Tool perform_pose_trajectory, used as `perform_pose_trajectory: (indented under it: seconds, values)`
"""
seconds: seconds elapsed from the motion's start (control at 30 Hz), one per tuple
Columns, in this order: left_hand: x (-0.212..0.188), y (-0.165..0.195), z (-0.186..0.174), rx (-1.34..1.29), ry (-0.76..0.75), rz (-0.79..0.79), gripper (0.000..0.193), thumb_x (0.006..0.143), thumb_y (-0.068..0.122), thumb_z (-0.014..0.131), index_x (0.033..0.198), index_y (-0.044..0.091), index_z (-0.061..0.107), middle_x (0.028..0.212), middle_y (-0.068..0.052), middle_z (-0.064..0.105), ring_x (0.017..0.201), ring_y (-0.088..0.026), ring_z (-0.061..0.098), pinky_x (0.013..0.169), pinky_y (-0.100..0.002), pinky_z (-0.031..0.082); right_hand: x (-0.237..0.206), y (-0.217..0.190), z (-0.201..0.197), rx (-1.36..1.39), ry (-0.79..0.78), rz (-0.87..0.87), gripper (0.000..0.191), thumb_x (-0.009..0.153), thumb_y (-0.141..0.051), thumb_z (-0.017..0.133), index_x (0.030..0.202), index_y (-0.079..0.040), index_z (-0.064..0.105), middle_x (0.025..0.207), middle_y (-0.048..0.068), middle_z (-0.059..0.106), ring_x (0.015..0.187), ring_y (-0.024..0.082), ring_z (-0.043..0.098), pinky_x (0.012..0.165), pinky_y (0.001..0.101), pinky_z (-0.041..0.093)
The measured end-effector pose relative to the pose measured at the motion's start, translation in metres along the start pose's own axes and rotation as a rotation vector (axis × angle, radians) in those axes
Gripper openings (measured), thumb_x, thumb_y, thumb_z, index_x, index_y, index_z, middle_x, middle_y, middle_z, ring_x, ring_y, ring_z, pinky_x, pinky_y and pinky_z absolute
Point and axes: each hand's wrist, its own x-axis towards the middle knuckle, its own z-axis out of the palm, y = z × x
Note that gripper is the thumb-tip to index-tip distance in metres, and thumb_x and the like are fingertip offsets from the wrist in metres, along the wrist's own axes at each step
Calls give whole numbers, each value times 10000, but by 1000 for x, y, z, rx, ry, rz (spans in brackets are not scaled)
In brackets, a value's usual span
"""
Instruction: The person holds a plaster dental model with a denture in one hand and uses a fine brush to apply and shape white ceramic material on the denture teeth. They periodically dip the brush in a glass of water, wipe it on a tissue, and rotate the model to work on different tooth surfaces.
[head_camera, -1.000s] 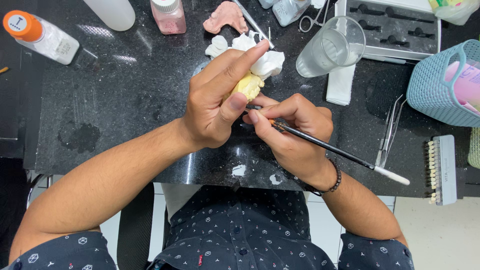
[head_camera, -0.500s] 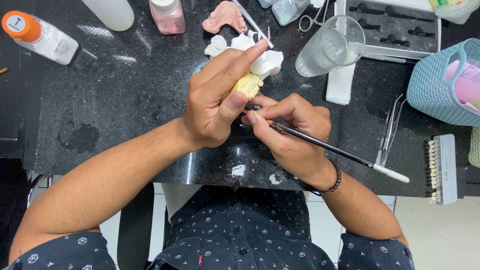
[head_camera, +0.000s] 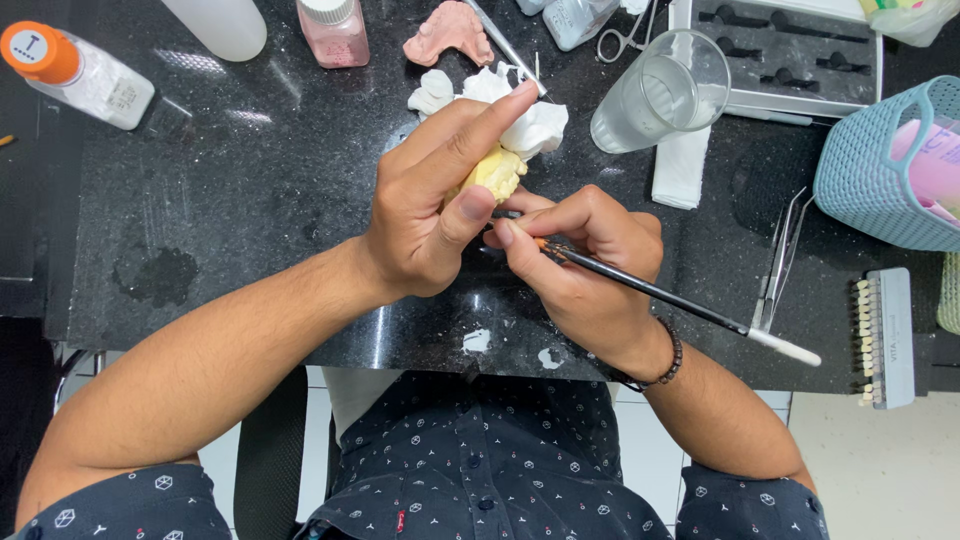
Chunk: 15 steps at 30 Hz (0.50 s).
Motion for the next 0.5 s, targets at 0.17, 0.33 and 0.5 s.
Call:
perform_pose_trajectory:
  seconds: [0.17,0.33,0.5]
  values:
    - [0,2,-1,-31,8,-2,564,1226,493,379,1519,20,475,1132,-107,644,953,-152,638,824,-276,526,1,0,0,-28,-10,-28,145,995,44,743,935,13,614,974,148,780,1000,184,782,798,241,639]
    - [1,2,-1,-23,5,7,559,1231,486,379,1525,20,470,1141,-111,640,968,-155,641,835,-274,529,1,0,0,-65,-11,-39,150,984,42,751,927,9,616,941,140,782,970,179,787,804,248,634]
    - [0,2,0,-19,3,-3,561,1226,485,381,1528,22,476,1134,-108,648,964,-157,644,836,-276,530,1,0,-1,-71,-7,-34,150,982,37,756,927,4,620,934,136,783,967,176,791,757,228,634]
